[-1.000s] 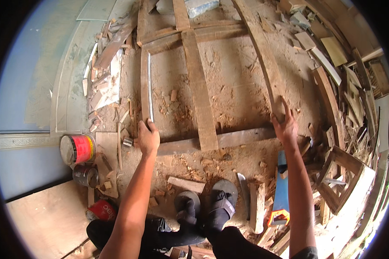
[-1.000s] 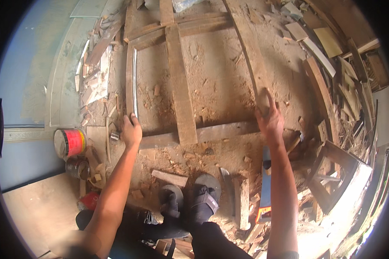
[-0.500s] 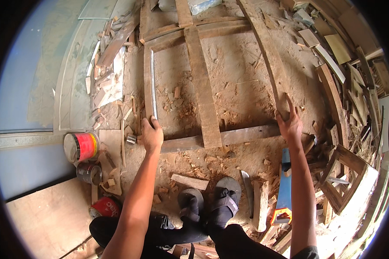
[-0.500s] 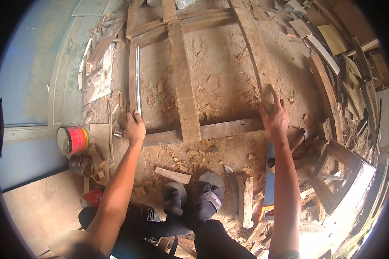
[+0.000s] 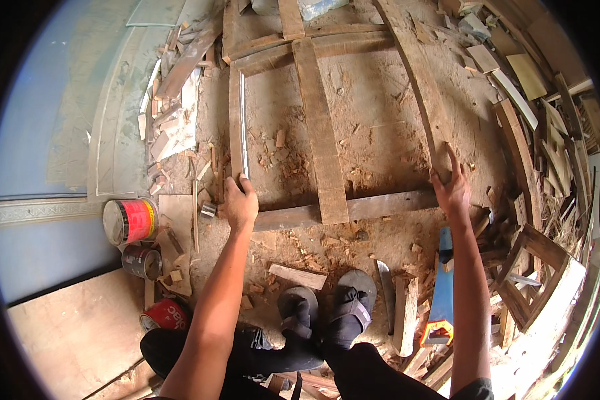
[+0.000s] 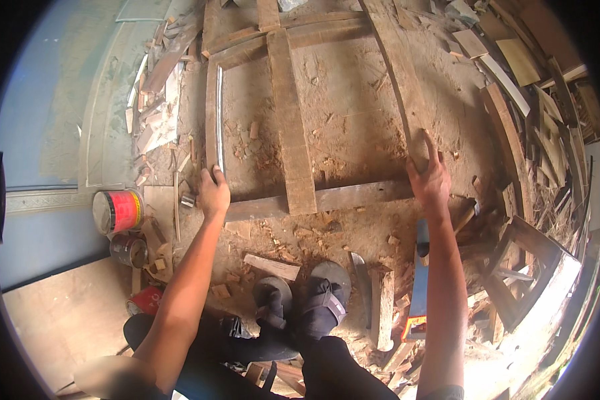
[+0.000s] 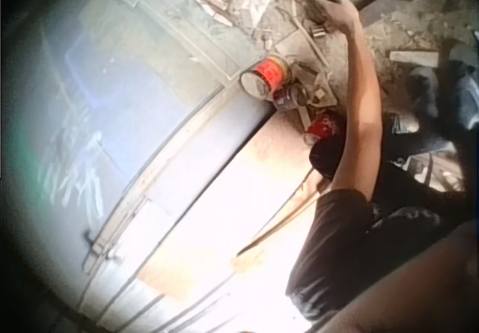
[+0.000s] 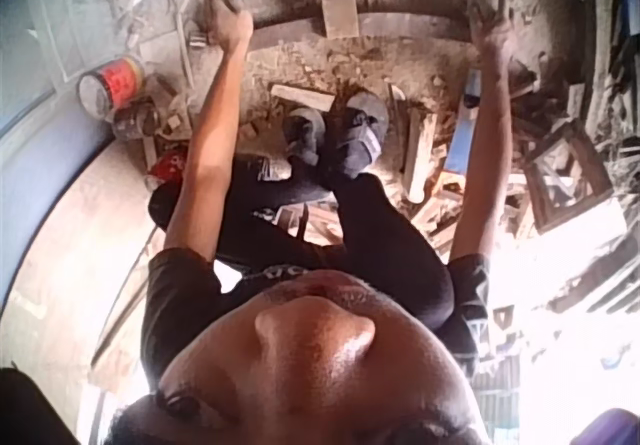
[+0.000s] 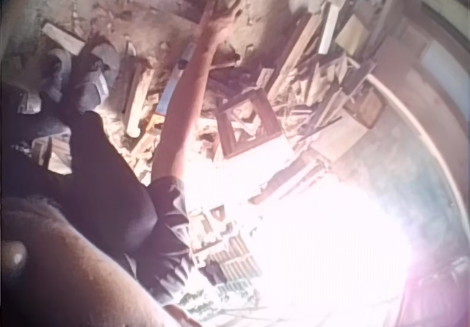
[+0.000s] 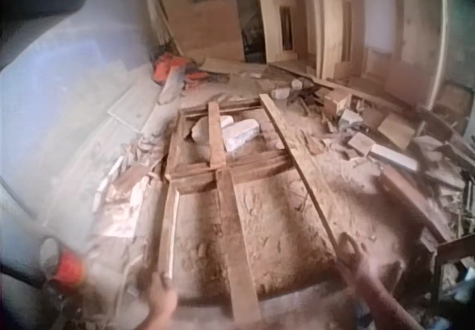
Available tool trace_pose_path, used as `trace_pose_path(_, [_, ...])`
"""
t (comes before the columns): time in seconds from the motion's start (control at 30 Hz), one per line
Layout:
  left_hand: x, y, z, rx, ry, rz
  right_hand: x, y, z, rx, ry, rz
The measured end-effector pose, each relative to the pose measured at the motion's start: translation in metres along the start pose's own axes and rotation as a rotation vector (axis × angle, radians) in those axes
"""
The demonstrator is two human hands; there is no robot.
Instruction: The person assembles a wooden frame on the floor, using a hammer to tap pieces into place and a hand saw to cut a wooden plank. The person positions and adjusts the frame components throughout the process.
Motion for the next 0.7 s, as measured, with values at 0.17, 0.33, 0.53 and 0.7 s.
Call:
trace_pose_path(0.17, [-0.001, 0.004, 0.001, 0.036, -0.001, -0.009, 0.002, 0.000, 0.008, -0.034, -0.005, -0.004])
trace_pose_path(0.33, [0.004, 0.009, -0.011, -0.035, 0.060, 0.050, 0.002, -0.002, -0.004, -0.036, 0.012, 0.007])
trace_pose_path(0.53, [0.001, 0.006, -0.004, -0.012, 0.027, 0.051, 0.001, -0.002, -0.004, -0.026, -0.006, 0.018])
trace_pose_path(0.7, [-0.001, 0.003, -0.002, -0.040, 0.024, 0.031, 0.000, -0.006, -0.005, -0.019, 0.046, -0.019])
Point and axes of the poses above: each hand's wrist, its own x-axis away from the middle knuckle, its own y-axis out of the back of the hand, z = x × y, the point moved 2 cm from there along -x, towards the middle knuckle, and after that the axes turned 4 degrees about -z, right-handed, at the moved point
